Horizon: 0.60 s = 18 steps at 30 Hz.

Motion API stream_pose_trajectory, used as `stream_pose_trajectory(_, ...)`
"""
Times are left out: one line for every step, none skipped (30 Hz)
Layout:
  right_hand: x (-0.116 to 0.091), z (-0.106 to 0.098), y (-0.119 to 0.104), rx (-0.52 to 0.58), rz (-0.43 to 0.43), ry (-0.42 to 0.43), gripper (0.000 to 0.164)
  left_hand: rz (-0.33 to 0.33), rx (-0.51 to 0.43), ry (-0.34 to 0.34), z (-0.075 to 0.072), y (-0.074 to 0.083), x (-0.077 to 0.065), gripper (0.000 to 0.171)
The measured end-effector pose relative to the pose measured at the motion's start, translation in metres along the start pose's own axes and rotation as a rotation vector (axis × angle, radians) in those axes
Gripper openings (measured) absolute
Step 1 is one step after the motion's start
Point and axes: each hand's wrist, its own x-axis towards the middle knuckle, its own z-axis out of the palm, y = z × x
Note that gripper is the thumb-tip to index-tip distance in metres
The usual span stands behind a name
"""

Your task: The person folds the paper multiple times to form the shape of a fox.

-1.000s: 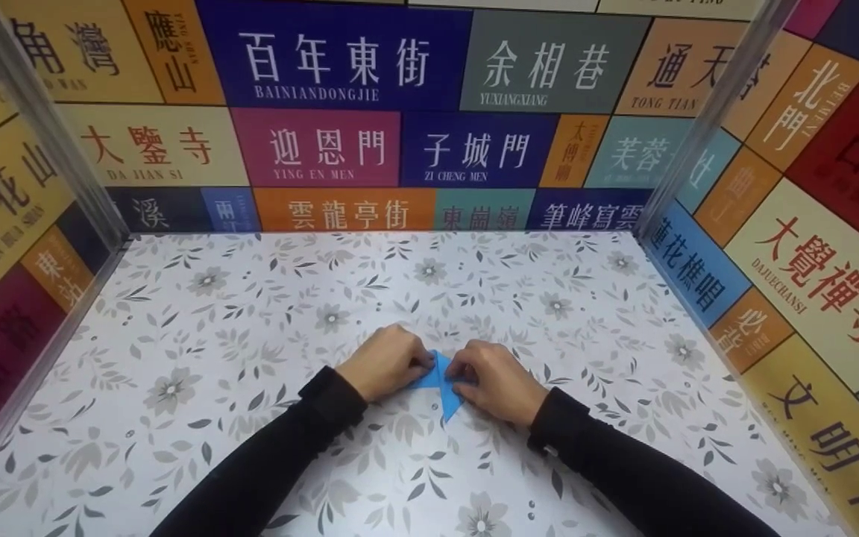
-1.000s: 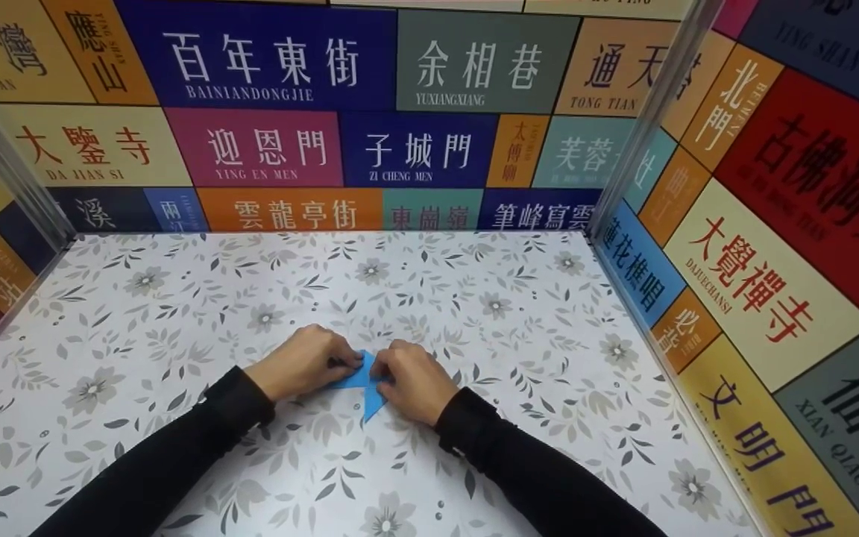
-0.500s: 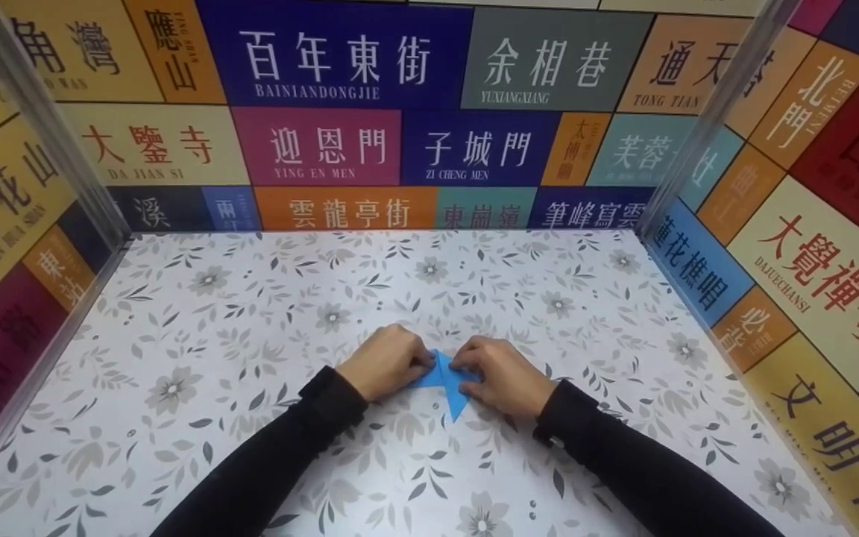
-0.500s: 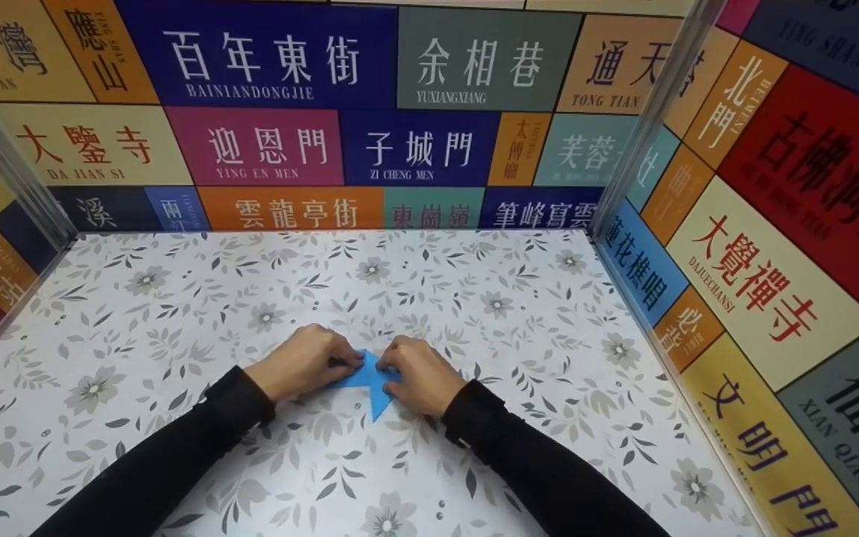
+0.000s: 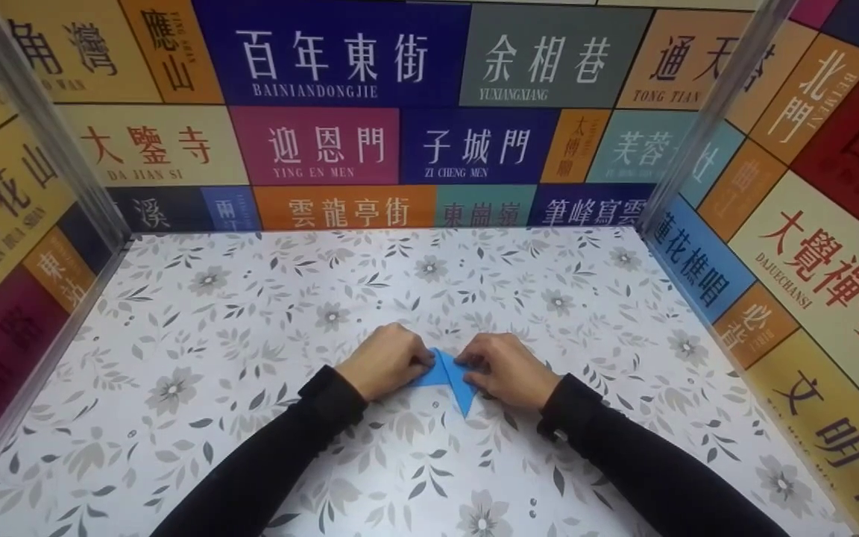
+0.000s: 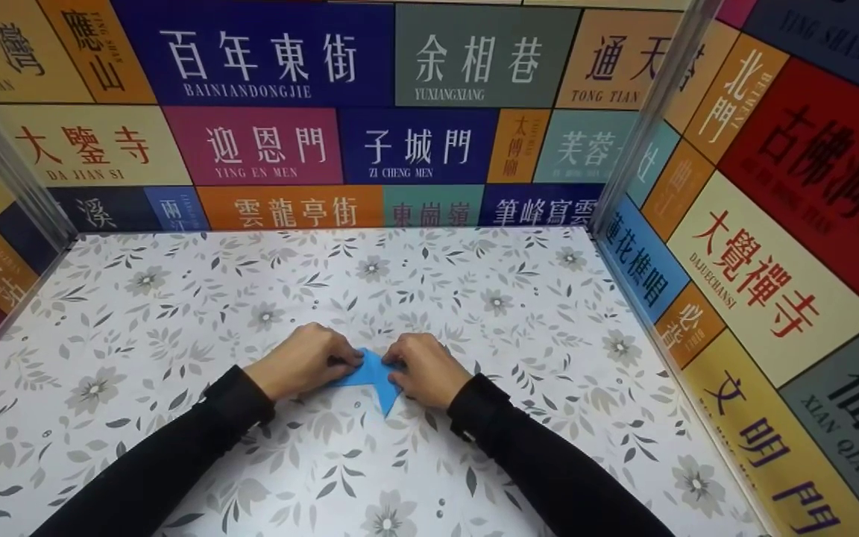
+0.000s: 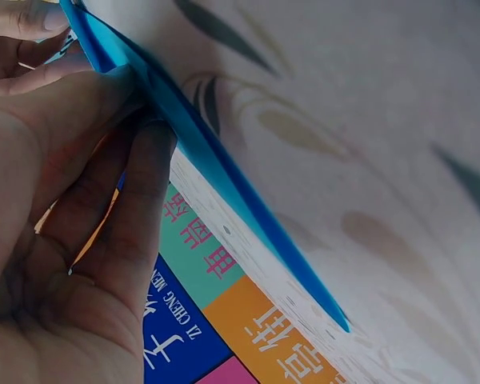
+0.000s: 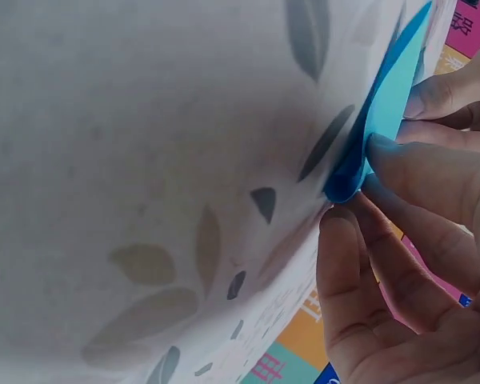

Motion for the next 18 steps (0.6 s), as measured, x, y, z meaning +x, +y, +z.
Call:
stream_pose_trajectory(-0.0002,0.0002,0.0003,0.002,0.004,0.002,0.027,-0.001,-0.003,-0.001,0.0002,0.0000,0.0001,0.019)
stream_pose_trajectory(-0.0003,0.0003,0.0006,0.004,0.007,0.003,0.028,-0.003,-0.005,-0.002,0.0002,-0.0001,0.0001,0.019)
stream_pose_trajectory(-0.0004,0.0004,0.0006,0.002,0.006,0.002,0.030,-0.006,-0.007,-0.007,0.0002,-0.0002,0.0002,0.019)
stream_pose_trajectory(-0.0005,0.0004,0.0006,0.001,0.005,-0.002,0.031,-0.009,-0.008,-0.011,0.0001,-0.0002,0.0002,0.019)
stream_pose_trajectory(-0.0006,0.0004,0.0005,0.000,0.003,-0.006,0.032,-0.011,-0.008,-0.013,0.0000,-0.0002,0.0002,0.019)
stream_pose_trajectory(-0.0007,0.0002,0.0003,-0.002,0.000,-0.011,0.033,-0.012,-0.007,-0.014,-0.0001,0.0000,0.0002,0.019)
stream_pose_trajectory(-0.0009,0.0001,0.0002,-0.008,-0.004,-0.016,0.034,-0.013,-0.005,-0.015,-0.0004,0.0001,0.0002,0.019)
stream_pose_trajectory(-0.0010,-0.0001,0.0000,-0.013,-0.008,-0.021,0.034,-0.015,-0.002,-0.016,-0.0007,0.0002,0.0002,0.019)
stream_pose_trajectory(-0.0011,-0.0003,-0.0002,-0.016,-0.011,-0.025,0.034,-0.015,0.003,-0.017,-0.0010,0.0004,0.0003,0.019)
stream_pose_trajectory(-0.0013,-0.0005,-0.0003,-0.018,-0.014,-0.027,0.035,-0.014,0.006,-0.016,-0.0011,0.0005,0.0004,0.019)
stream_pose_trajectory(-0.0015,-0.0006,-0.0003,-0.020,-0.016,-0.028,0.035,-0.011,0.010,-0.013,-0.0012,0.0006,0.0004,0.019)
stream_pose_trajectory(-0.0015,-0.0005,-0.0003,-0.023,-0.021,-0.028,0.035,-0.011,0.012,-0.012,-0.0014,0.0008,0.0005,0.019)
stream_pose_trajectory(-0.0015,-0.0002,-0.0002,-0.026,-0.025,-0.027,0.035,-0.012,0.013,-0.015,-0.0015,0.0007,0.0007,0.019)
stream_pose_trajectory(-0.0015,0.0001,-0.0001,-0.027,-0.030,-0.027,0.034,-0.011,0.012,-0.015,-0.0014,0.0007,0.0007,0.019)
stream_pose_trajectory(-0.0015,0.0006,0.0000,-0.027,-0.035,-0.025,0.034,-0.011,0.011,-0.015,-0.0014,0.0007,0.0006,0.019)
stream_pose_trajectory(-0.0014,0.0013,0.0002,-0.027,-0.040,-0.023,0.033,-0.011,0.008,-0.014,-0.0013,0.0007,0.0006,0.018)
stream_pose_trajectory(-0.0012,0.0021,0.0004,-0.027,-0.046,-0.022,0.032,-0.012,0.006,-0.013,-0.0010,0.0005,0.0005,0.018)
stream_pose_trajectory(-0.0009,0.0030,0.0007,-0.029,-0.053,-0.020,0.030,-0.012,0.003,-0.012,-0.0008,0.0005,0.0004,0.018)
